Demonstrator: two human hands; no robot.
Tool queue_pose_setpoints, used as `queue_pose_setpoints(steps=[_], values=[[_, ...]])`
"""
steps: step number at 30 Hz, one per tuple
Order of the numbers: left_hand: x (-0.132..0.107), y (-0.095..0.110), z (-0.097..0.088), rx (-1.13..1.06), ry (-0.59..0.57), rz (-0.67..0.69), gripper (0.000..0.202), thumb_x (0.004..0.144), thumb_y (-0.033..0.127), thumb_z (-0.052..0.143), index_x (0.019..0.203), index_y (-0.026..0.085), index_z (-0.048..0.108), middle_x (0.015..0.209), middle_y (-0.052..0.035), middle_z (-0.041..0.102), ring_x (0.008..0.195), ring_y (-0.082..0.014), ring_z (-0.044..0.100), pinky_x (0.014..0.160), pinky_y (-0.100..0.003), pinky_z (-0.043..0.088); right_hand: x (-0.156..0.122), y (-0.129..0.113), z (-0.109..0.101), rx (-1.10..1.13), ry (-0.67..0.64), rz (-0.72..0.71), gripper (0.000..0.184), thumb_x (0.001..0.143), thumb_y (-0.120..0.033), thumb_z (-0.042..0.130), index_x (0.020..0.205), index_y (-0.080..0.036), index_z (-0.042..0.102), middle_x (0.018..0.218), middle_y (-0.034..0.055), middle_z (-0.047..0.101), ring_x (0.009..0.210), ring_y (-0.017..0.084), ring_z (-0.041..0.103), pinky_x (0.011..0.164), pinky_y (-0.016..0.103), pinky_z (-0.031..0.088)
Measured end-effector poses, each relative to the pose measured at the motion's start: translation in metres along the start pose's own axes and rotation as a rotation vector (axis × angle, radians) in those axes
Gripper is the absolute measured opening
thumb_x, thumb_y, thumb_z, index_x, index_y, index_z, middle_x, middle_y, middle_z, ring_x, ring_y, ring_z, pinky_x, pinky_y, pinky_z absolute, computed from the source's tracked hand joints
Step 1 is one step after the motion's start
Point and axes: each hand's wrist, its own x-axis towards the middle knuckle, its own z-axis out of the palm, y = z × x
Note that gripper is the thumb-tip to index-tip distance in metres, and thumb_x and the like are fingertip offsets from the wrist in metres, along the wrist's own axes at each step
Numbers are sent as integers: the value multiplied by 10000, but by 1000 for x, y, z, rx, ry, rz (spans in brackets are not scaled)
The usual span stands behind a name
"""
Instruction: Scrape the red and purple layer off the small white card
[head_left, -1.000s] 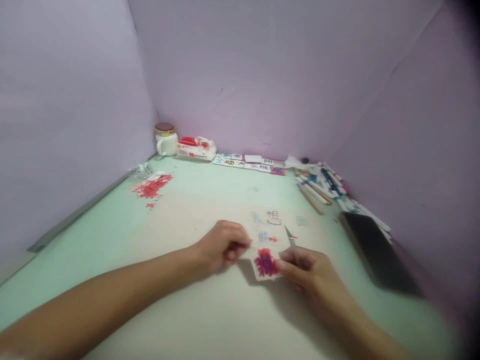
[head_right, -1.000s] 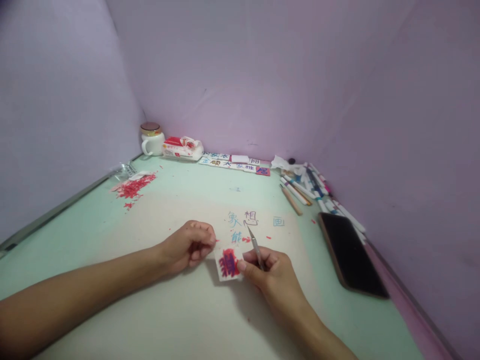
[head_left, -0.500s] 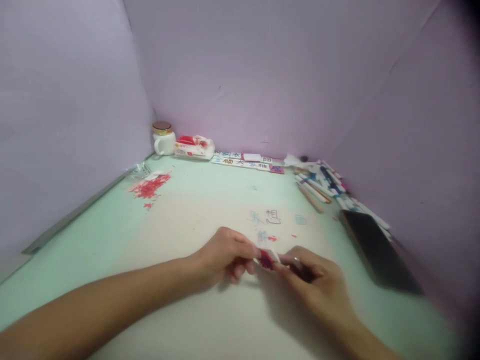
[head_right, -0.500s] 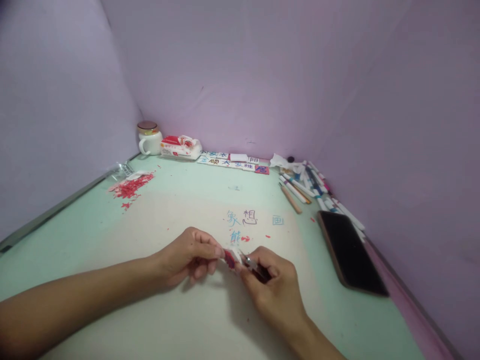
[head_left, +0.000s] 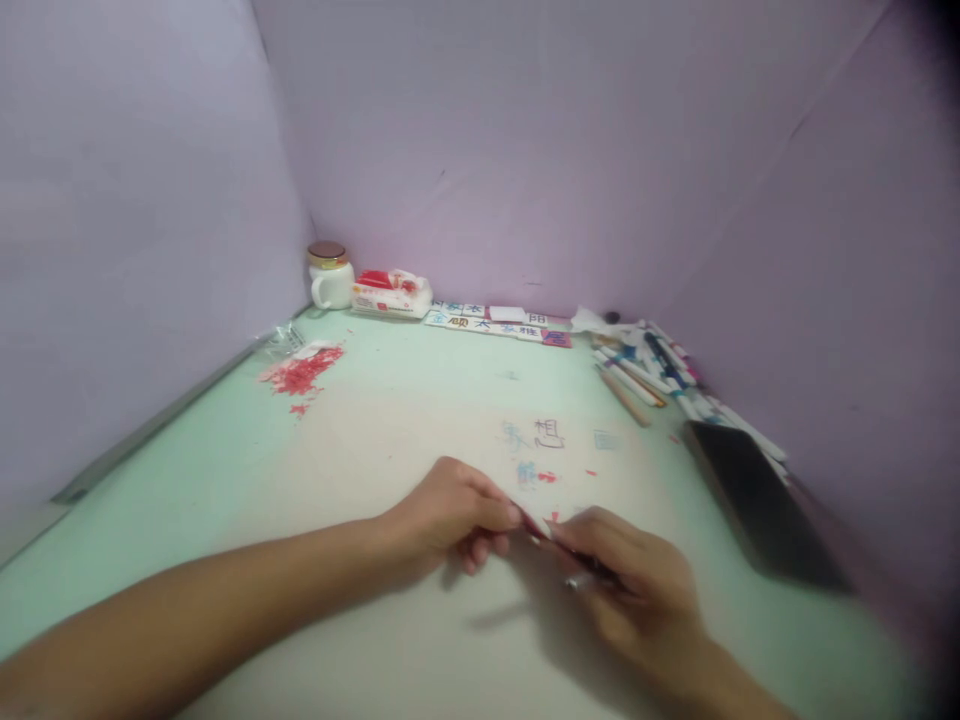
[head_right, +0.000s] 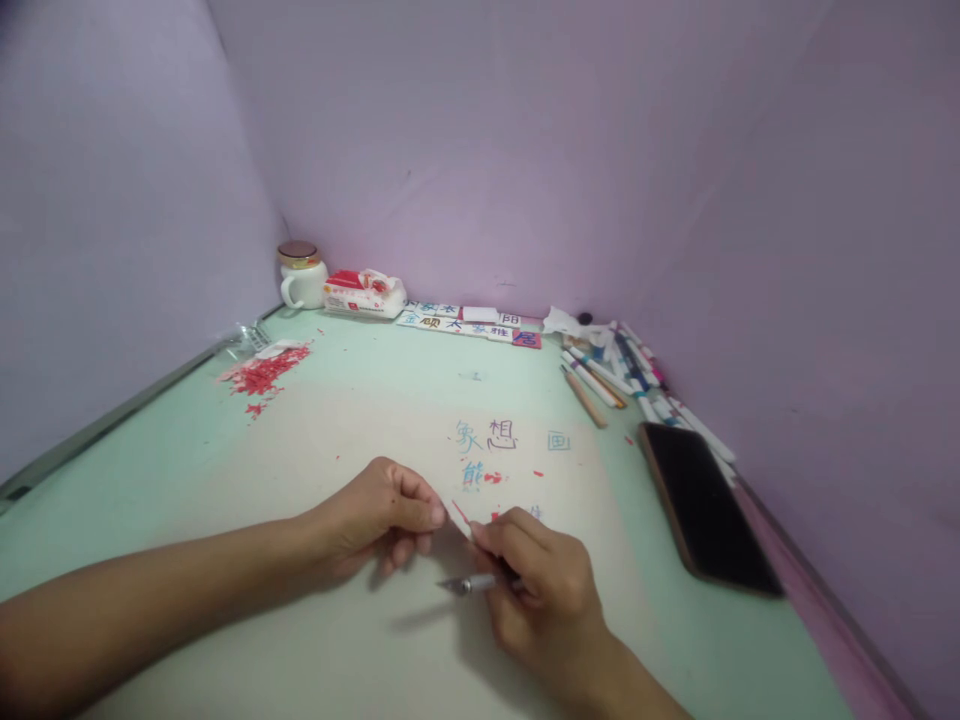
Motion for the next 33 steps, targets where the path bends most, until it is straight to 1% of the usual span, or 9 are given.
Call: queue_pose_setpoints(steps=[6, 16, 21, 23, 24, 26, 28, 30, 33], values=[[1, 1, -2, 39, -12, -14, 45, 619, 113, 634, 574, 111, 627, 455, -7, 594, 308, -67, 450, 284, -152, 356, -1, -3, 0, -97, -57, -95, 216, 785, -9, 472, 832, -143, 635, 603, 56, 624, 464, 137, 572, 406, 227, 392], [0, 3, 0, 90, 5, 40, 55, 545, 85, 572, 529, 134, 594, 424, 9, 576, 306, -75, 451, 274, -149, 361, -11, 2, 4, -147, -123, -110, 249, 785, 2, 471, 902, -159, 621, 679, 47, 640, 503, 132, 583, 434, 226, 401], [3, 1, -1, 73, 17, 36, 50, 536, 96, 561, 520, 134, 589, 410, 11, 565, 295, -72, 431, 263, -150, 345, -8, 0, 4, -118, -92, -90, 224, 794, -23, 473, 831, -154, 652, 632, 43, 625, 469, 125, 556, 415, 227, 377], [4, 2, -1, 62, 24, 34, 44, 534, 102, 562, 516, 133, 588, 401, 12, 557, 288, -71, 423, 257, -149, 333, -6, -1, 5, -52, -45, 5, 188, 804, -64, 507, 777, -163, 665, 583, 19, 601, 445, 112, 523, 415, 218, 369], [5, 2, -1, 55, 26, 35, 38, 534, 108, 566, 516, 132, 588, 398, 13, 553, 286, -71, 420, 254, -149, 325, -5, -2, 6, -3, -13, 98, 164, 807, -100, 535, 745, -170, 670, 566, 11, 597, 447, 110, 519, 422, 215, 372], [6, 4, -2, 41, 27, 37, 21, 532, 124, 578, 517, 133, 589, 388, 14, 543, 279, -73, 410, 244, -152, 307, -2, -2, 7, 117, 36, 362, 131, 791, -199, 611, 680, -182, 679, 555, 4, 612, 471, 118, 534, 440, 214, 387], [7, 6, -3, 31, 21, 37, 9, 524, 139, 589, 517, 133, 590, 372, 17, 529, 271, -76, 397, 236, -156, 286, 1, -3, 7, 228, 47, 652, 159, 745, -297, 676, 636, -182, 686, 545, 3, 623, 477, 127, 533, 439, 221, 385], [7, 7, -4, 28, 13, 36, 14, 514, 147, 597, 515, 134, 591, 361, 17, 519, 266, -76, 387, 233, -158, 268, 4, -4, 6, 296, 35, 871, 210, 679, -370, 728, 621, -172, 689, 528, 1, 614, 460, 126, 506, 425, 229, 361], [7, 9, -5, 32, 7, 36, 27, 500, 147, 608, 518, 133, 594, 365, 14, 522, 268, -70, 379, 244, -154, 254, 9, -5, 3, 375, 44, 1030, 269, 601, -415, 769, 618, -163, 678, 500, -8, 574, 445, 116, 465, 422, 237, 328]])
